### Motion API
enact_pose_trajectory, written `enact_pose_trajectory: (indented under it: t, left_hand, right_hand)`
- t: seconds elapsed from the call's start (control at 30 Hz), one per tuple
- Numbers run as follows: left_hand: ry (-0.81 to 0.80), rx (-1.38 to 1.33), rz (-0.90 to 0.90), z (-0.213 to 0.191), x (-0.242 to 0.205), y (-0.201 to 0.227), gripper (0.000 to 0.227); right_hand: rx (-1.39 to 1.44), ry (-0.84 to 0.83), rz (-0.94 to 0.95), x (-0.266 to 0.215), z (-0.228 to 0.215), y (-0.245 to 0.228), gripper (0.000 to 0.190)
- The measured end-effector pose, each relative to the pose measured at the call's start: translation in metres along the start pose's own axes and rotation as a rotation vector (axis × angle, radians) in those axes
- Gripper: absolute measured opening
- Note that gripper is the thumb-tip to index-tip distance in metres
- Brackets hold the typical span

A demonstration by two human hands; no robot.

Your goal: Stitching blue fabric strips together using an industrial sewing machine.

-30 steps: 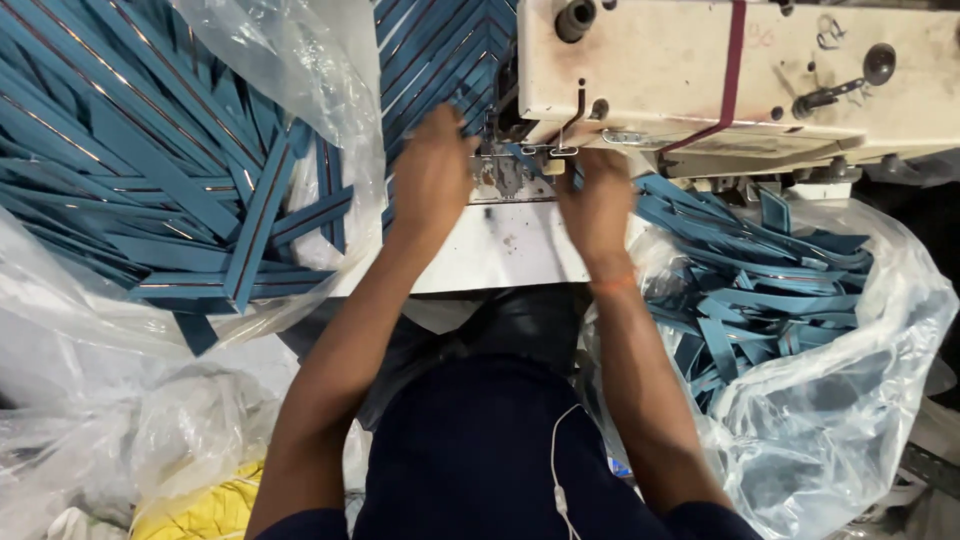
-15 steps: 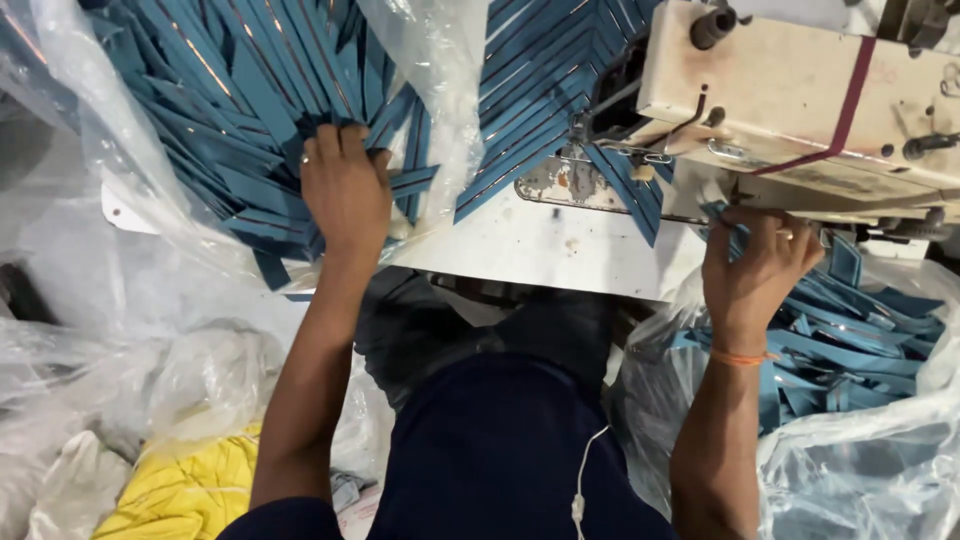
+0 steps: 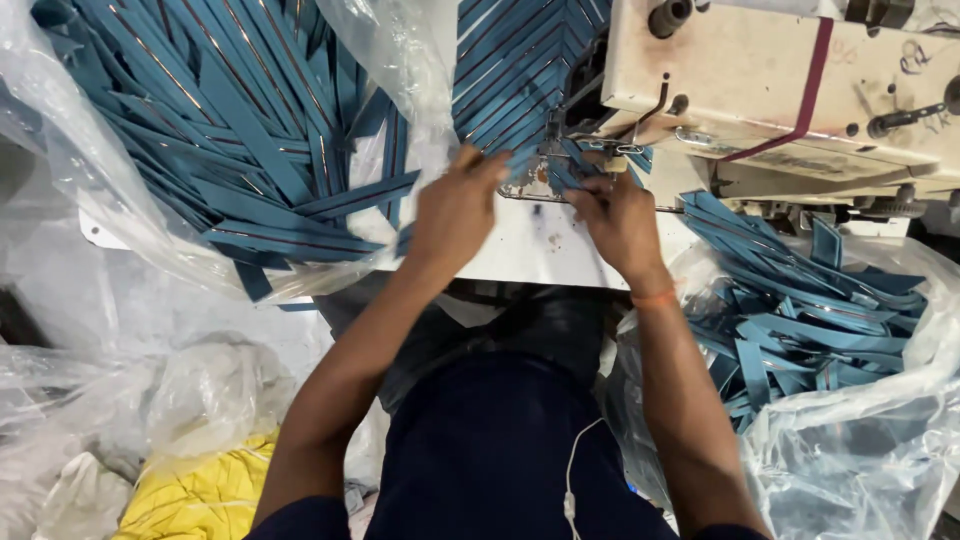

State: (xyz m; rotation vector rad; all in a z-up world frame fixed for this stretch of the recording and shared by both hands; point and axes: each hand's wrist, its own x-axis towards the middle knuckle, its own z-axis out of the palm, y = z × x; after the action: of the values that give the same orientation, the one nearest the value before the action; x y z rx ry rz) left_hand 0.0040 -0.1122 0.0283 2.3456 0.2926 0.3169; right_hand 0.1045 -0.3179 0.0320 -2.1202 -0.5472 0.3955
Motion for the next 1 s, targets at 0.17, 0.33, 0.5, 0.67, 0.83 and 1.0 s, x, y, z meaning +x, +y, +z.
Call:
enact_pose_trajectory:
  t: [0.17,0.33,0.5,0.67,0.83,1.0]
  left_hand:
    - [-0.012,-0.024,-0.044,0.046,0.022,-0.002,0.024]
    - [0.041,-0.024,-0.007,0.068,0.025,-0.016,0.010]
    - [0.064,-0.091,0.005,0.075,0.032,-0.012,0.005]
    - [-0.088,-0.057,-0.098,0.070,0.040,-0.004,0.007]
    - [-0.031,-0.045,-0.033,0.082,0.042,-0.012,0.017]
    - [-0.062,-0.033,-0.051,0.082,0.050,-0.013,0.024]
  right_hand:
    - [-0.047,0.159,0.037,0.011,0.019,0.018,0.021]
    - [-0.086,0.240,-0.021,0.013,0.021,0.014,0.016]
    - [-0.068,0.225,0.134,0.022,0.019,0.010,0.016]
    - [0.006,0.258,0.050,0.026,0.019,0.013,0.017]
    - [0.020,0.247,0.052,0.028,0.024,0.019,0.014]
    - [0.032,0.239,0.005,0.033,0.023,0.011,0.012]
